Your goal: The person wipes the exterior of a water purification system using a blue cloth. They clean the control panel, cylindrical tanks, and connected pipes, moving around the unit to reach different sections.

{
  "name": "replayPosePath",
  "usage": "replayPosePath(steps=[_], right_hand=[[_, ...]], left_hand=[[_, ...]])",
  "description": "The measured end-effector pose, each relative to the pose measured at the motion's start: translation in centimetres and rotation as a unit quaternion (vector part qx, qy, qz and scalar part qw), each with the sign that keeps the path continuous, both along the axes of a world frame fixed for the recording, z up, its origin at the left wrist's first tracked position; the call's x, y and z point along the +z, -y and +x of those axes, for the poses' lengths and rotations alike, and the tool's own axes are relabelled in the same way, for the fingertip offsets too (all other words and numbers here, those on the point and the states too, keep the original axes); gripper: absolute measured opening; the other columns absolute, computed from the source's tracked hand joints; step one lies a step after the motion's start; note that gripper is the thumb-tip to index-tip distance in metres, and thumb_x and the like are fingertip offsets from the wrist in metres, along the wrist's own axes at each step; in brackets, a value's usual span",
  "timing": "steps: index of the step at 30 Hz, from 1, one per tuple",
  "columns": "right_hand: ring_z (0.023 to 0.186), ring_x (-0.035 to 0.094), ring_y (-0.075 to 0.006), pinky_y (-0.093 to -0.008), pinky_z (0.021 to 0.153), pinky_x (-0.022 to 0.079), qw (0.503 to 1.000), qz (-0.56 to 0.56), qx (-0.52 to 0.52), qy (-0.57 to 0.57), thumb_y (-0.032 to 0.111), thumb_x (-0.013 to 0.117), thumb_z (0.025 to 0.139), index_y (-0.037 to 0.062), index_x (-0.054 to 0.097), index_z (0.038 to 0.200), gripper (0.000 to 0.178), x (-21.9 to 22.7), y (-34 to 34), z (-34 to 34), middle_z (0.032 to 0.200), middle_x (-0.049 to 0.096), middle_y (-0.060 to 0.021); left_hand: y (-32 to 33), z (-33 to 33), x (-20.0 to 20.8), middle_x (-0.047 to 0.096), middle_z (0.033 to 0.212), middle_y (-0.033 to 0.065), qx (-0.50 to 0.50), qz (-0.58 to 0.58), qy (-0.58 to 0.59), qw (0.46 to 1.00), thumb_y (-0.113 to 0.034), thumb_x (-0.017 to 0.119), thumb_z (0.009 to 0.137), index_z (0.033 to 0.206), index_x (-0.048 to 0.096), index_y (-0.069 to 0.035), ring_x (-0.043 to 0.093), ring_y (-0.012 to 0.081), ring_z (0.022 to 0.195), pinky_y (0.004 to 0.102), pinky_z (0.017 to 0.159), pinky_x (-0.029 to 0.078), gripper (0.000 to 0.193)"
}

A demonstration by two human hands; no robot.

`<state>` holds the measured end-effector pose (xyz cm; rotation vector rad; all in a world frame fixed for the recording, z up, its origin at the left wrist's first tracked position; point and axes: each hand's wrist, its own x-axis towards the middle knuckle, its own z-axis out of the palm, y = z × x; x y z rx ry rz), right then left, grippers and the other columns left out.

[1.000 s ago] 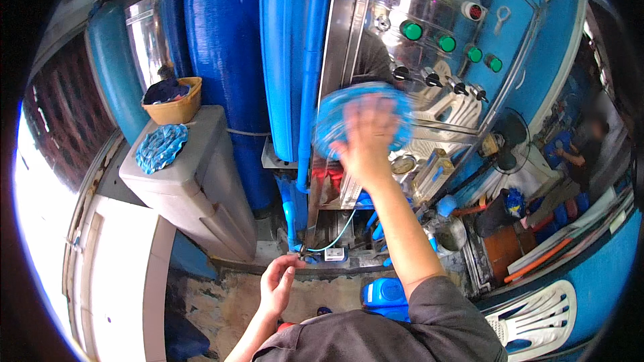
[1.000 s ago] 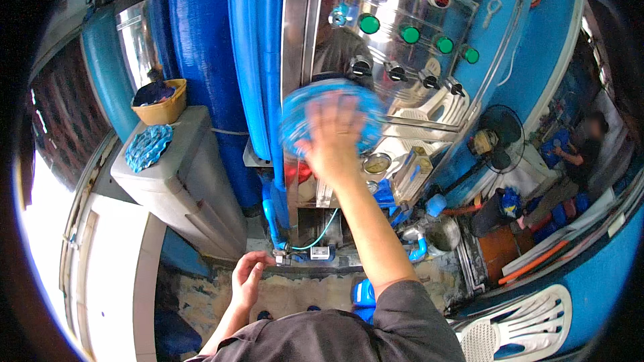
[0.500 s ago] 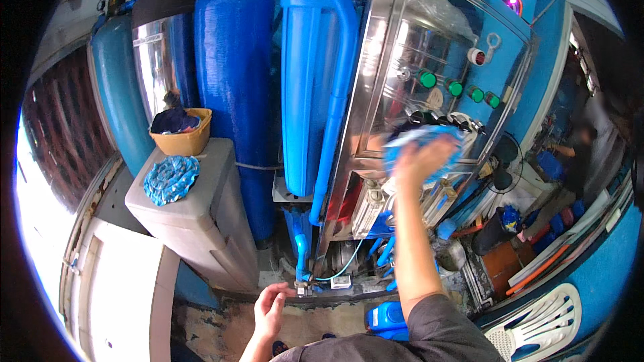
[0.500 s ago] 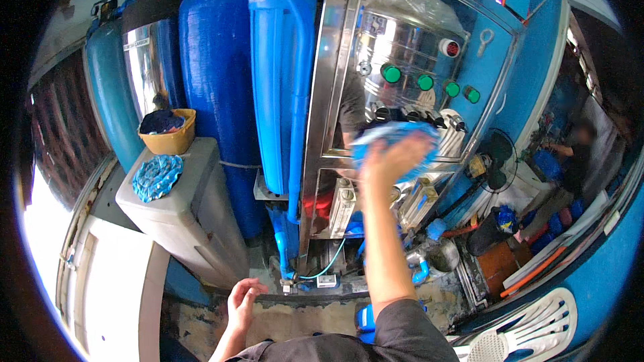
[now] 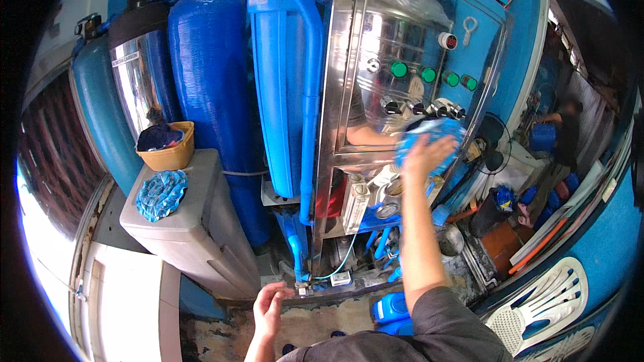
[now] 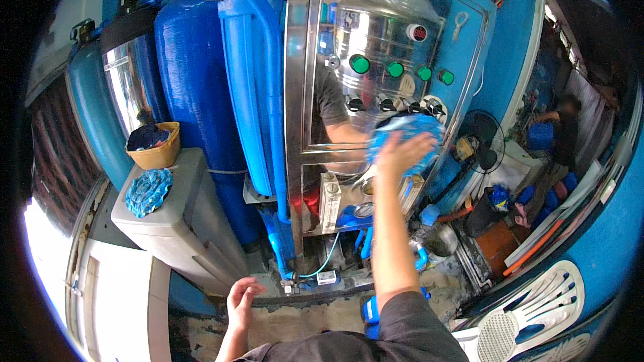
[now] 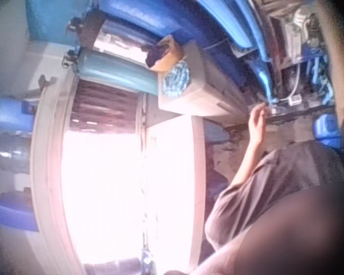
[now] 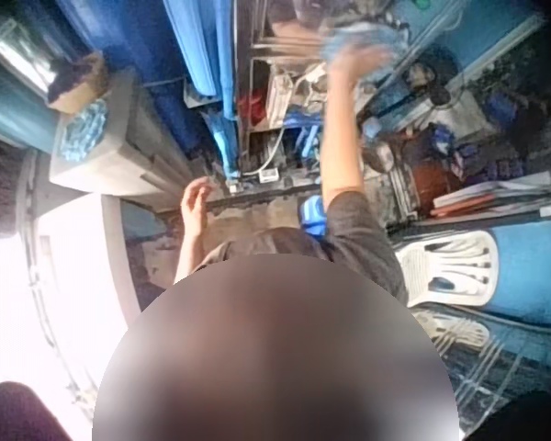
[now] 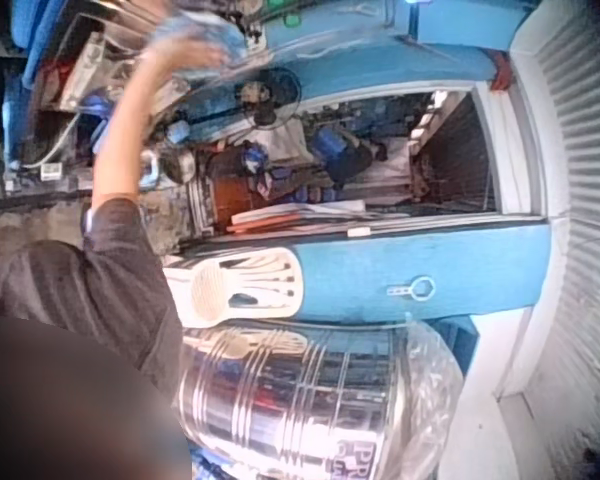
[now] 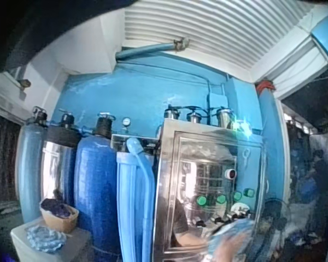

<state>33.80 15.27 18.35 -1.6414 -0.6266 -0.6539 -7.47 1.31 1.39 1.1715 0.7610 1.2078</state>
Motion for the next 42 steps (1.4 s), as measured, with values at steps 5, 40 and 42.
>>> replayPosePath(steps=[5, 40, 42], right_hand=[[0.141, -0.003, -0.0525, -0.0648, 0.111, 0.004, 0.921, -0.126, 0.178, 0.324, 0.044, 0.055, 0.09, -0.0022, 0.008, 0.149, 0.089, -2.3, -0.8, -14.6, 0.153, -0.002, -0.0324], [0.117, 0.053, -0.0378, -0.0478, 0.1, 0.038, 0.805, 0.296, 0.293, 0.423, -0.003, 0.054, 0.083, 0.0056, 0.063, 0.107, 0.027, 14.4, 4.9, -13.3, 0.126, 0.058, -0.0177], [0.13, 0.039, -0.0408, -0.0504, 0.106, 0.03, 0.83, 0.222, 0.221, 0.461, 0.014, 0.059, 0.088, 0.0095, 0.051, 0.131, 0.044, 21.1, 3.1, -13.0, 0.144, 0.042, -0.0177]], left_hand=[[0.2, 3.7, 0.5, 0.066, 0.101, 0.011, -0.069, 0.027, 0.027, 0.997, -0.003, 0.05, 0.094, 0.117, 0.055, 0.003, 0.061, 0.0174, 0.098, 0.032, 0.091, 0.045, 0.024], [5.5, 5.0, -1.2, 0.066, 0.101, 0.0109, 0.011, -0.002, 0.016, 1.0, -0.004, 0.052, 0.095, 0.118, 0.054, 0.002, 0.061, 0.0178, 0.097, 0.0314, 0.092, 0.045, 0.024], [4.8, 5.6, -0.7, 0.066, 0.101, 0.0112, -0.005, 0.004, 0.015, 1.0, -0.004, 0.051, 0.095, 0.119, 0.053, 0.003, 0.061, 0.018, 0.097, 0.0317, 0.092, 0.046, 0.025]])
